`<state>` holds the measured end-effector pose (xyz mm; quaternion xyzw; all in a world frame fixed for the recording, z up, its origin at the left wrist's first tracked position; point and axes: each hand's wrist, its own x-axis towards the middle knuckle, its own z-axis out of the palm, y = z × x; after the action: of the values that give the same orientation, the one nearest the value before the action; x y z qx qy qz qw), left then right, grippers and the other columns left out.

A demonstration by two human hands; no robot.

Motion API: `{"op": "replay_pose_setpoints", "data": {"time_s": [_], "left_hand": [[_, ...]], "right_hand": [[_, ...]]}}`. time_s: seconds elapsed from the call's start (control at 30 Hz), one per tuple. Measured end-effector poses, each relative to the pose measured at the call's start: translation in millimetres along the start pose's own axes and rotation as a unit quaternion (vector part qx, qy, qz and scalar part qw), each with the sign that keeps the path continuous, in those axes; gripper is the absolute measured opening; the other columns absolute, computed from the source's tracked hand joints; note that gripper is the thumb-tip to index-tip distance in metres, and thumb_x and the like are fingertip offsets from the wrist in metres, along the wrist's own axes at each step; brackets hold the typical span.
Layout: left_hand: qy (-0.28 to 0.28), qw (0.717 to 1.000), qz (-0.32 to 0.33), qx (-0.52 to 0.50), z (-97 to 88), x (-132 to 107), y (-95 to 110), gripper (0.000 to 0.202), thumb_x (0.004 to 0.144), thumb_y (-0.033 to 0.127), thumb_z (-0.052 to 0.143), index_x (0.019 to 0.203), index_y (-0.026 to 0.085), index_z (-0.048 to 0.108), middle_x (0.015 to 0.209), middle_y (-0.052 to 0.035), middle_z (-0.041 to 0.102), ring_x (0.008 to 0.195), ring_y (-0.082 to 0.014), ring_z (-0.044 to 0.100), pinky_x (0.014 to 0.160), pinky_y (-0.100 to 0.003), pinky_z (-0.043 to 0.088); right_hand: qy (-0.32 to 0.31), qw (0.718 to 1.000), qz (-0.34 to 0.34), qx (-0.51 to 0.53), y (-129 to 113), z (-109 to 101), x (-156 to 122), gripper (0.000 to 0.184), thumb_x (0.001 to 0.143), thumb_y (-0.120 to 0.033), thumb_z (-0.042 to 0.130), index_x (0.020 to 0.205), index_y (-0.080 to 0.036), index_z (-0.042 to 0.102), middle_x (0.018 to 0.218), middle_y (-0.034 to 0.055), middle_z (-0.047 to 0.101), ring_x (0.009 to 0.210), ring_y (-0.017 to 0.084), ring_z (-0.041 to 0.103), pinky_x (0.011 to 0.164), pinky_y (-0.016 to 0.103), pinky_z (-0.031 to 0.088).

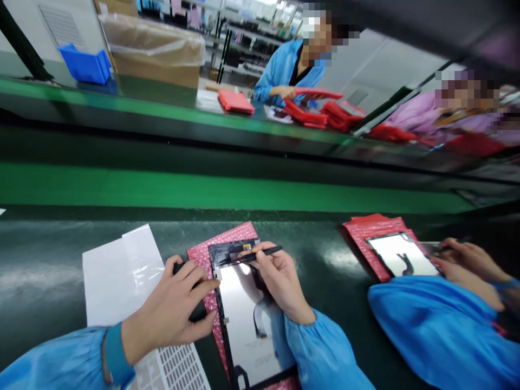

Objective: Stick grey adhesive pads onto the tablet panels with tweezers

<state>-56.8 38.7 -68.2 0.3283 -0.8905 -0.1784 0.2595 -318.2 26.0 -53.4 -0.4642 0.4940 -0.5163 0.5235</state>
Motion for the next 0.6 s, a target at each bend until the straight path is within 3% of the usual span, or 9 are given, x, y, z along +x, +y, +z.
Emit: {"op": "replay_pose_setpoints", "data": {"time_s": [0.07,0.13,0.2,0.27,0.37,0.43,0.53,0.6], "left_hand": [[0.004,1.000,-0.002,-0.005,1.3,0,-1,0.037,0.093,0.038,0.060,0.128,0.024,0.063,0.103,-0.0029,0.063,0.098,-0.0232,0.056,0.099,-0.048,0.027],[0.001,1.000,0.006,0.002,0.3,2,-1,0.038,0.093,0.036,0.060,0.130,0.025,0.062,0.102,-0.0023,0.064,0.096,-0.0227,0.056,0.096,-0.046,0.027],[0.007,1.000,0.014,0.016,-1.7,3,0,0.040,0.093,0.035,0.061,0.133,0.027,0.061,0.099,-0.0011,0.063,0.092,-0.0215,0.056,0.094,-0.045,0.027],[0.021,0.999,0.020,0.030,-2.6,4,1,0.042,0.093,0.035,0.062,0.134,0.028,0.061,0.096,-0.0002,0.063,0.089,-0.0204,0.056,0.093,-0.043,0.027],[0.049,0.997,0.026,0.044,0.9,3,3,0.040,0.092,0.034,0.064,0.132,0.028,0.063,0.095,-0.0009,0.065,0.089,-0.0210,0.057,0.094,-0.044,0.028],[0.072,0.996,0.027,0.050,5.4,2,2,0.039,0.090,0.032,0.065,0.128,0.029,0.065,0.093,-0.0008,0.065,0.087,-0.0209,0.057,0.094,-0.044,0.028],[0.103,0.993,0.020,0.060,10.5,2,-2,0.033,0.087,0.031,0.066,0.120,0.030,0.067,0.093,0.0000,0.067,0.086,-0.0205,0.059,0.094,-0.044,0.029],[0.088,0.992,0.032,0.081,11.8,2,-7,0.033,0.087,0.035,0.068,0.120,0.031,0.067,0.096,-0.0001,0.068,0.088,-0.0211,0.060,0.093,-0.043,0.032]], "right_hand": [[0.026,0.999,-0.048,-0.002,-9,-10,2,0.028,0.101,-0.052,0.064,0.095,-0.024,0.065,0.100,0.0062,0.076,0.077,0.021,0.071,0.076,0.035,0.058],[0.069,0.988,-0.084,-0.110,-17,-24,2,0.028,0.105,-0.050,0.057,0.099,-0.024,0.065,0.098,0.0062,0.075,0.069,0.019,0.066,0.070,0.033,0.055],[0.128,0.947,-0.097,-0.280,-21,-38,2,0.029,0.106,-0.048,0.053,0.109,-0.022,0.066,0.095,0.0072,0.074,0.064,0.020,0.063,0.064,0.033,0.051],[0.161,0.889,-0.090,-0.420,-18,-49,1,0.033,0.104,-0.048,0.053,0.115,-0.020,0.066,0.099,0.0102,0.075,0.074,0.025,0.068,0.068,0.036,0.051],[0.145,0.834,-0.063,-0.529,-6,-54,1,0.036,0.099,-0.045,0.055,0.118,-0.017,0.068,0.107,0.0148,0.074,0.094,0.033,0.071,0.082,0.043,0.052],[0.127,0.834,-0.043,-0.535,-2,-51,1,0.036,0.099,-0.043,0.055,0.120,-0.016,0.069,0.104,0.0146,0.075,0.094,0.034,0.071,0.083,0.043,0.052],[0.069,0.883,-0.030,-0.463,-5,-45,1,0.033,0.101,-0.045,0.056,0.111,-0.018,0.073,0.095,0.0102,0.075,0.087,0.029,0.070,0.078,0.036,0.052],[0.023,0.914,-0.017,-0.404,-12,-44,1,0.033,0.101,-0.048,0.060,0.102,-0.018,0.074,0.089,0.0068,0.074,0.080,0.024,0.067,0.071,0.031,0.050]]}}
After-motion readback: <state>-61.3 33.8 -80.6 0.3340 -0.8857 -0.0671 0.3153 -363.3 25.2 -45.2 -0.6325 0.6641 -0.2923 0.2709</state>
